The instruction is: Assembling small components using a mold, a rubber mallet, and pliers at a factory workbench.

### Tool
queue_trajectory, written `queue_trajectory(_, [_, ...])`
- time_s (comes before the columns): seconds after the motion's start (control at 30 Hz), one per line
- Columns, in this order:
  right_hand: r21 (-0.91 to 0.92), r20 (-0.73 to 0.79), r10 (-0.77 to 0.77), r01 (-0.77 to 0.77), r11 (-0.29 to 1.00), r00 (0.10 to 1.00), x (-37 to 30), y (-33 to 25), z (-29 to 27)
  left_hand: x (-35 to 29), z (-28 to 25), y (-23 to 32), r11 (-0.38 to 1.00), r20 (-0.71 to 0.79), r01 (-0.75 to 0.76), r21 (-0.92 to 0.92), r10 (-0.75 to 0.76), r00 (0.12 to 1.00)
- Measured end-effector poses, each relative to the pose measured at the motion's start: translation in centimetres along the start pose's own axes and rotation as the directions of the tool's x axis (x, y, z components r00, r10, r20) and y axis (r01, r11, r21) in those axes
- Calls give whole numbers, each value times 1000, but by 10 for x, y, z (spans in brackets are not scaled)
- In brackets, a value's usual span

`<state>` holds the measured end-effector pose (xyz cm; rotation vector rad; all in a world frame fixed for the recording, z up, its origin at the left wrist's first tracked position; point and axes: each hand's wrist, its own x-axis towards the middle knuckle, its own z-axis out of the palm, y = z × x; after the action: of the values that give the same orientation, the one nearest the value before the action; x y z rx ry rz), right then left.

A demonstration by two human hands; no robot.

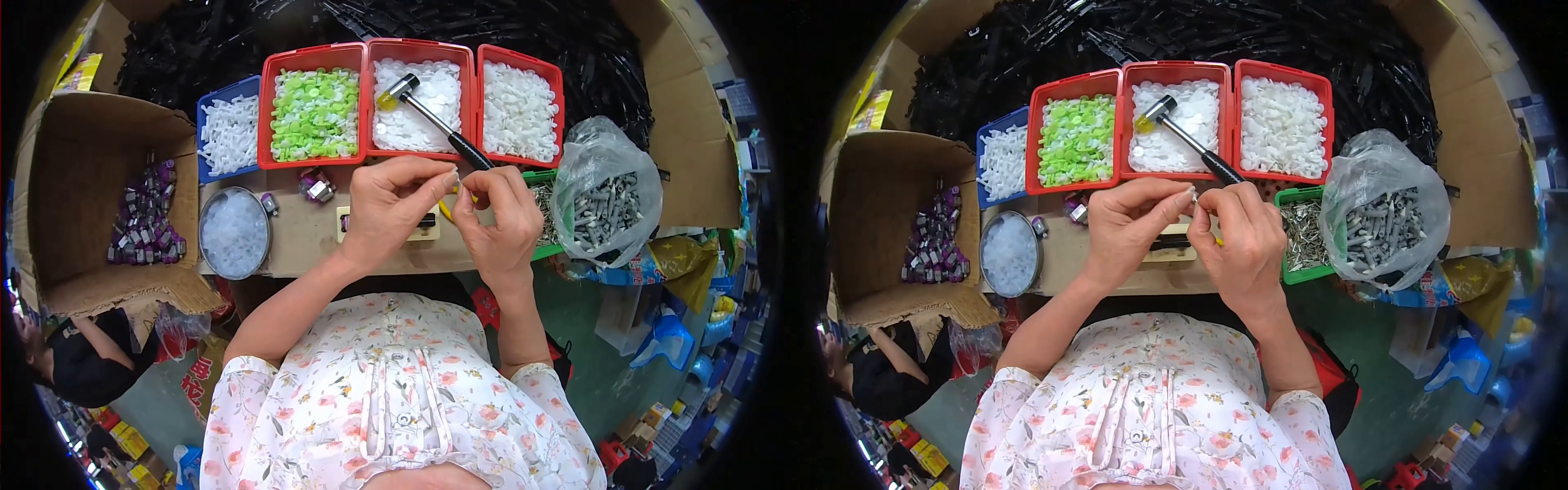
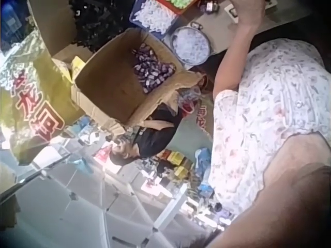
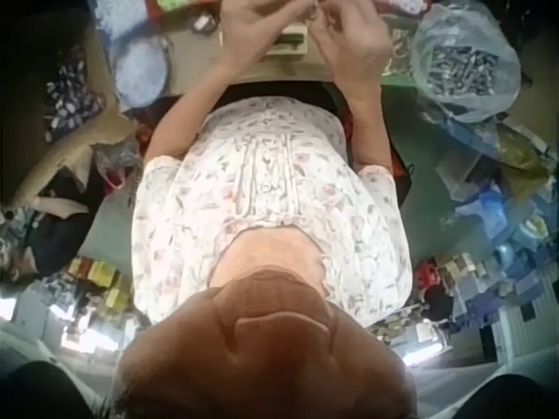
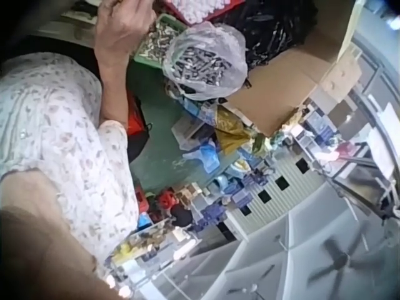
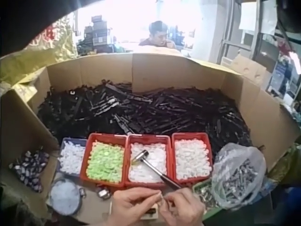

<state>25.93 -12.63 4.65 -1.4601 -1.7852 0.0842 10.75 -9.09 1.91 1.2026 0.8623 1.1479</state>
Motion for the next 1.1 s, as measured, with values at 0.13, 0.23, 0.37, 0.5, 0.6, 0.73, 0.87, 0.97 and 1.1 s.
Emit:
queue_trajectory(0.13, [33, -13, -12, 13, 999, 1000, 2, 0, 0, -3, 1, 1, 973, 10, 73, -218, -72, 997])
queue_trajectory(0.23, [205, 35, 93, -98, 974, 995, 4, 1, -8, -3, -7, 6, 912, 92, 258, -319, -241, 966])
queue_trajectory(0.37, [336, 160, 138, -185, 923, 977, 5, 6, -14, -6, -14, 7, 870, 153, 370, -326, -338, 929])
queue_trajectory(0.5, [358, 154, 48, -101, 928, 987, 3, 13, -11, -5, -19, 7, 792, 226, 449, -413, -389, 893])
queue_trajectory(0.6, [377, 161, -49, -15, 926, 986, 4, 16, -9, -5, -23, 4, 725, 279, 499, -475, -414, 866])
queue_trajectory(0.73, [379, 175, -75, 4, 926, 982, 5, 16, -6, -8, -26, -1, 691, 274, 502, -520, -422, 864])
queue_trajectory(0.87, [387, 183, -94, 16, 922, 978, 3, 13, -1, -15, -28, -4, 797, 224, 391, -460, -322, 920])
queue_trajectory(0.97, [387, 196, -118, 34, 921, 973, 3, 11, 2, -18, -31, -3, 825, 188, 338, -452, -283, 941])
queue_trajectory(1.1, [420, 251, -119, 2, 907, 961, 3, 9, 2, -22, -35, -4, 944, 134, 162, -287, -128, 983])
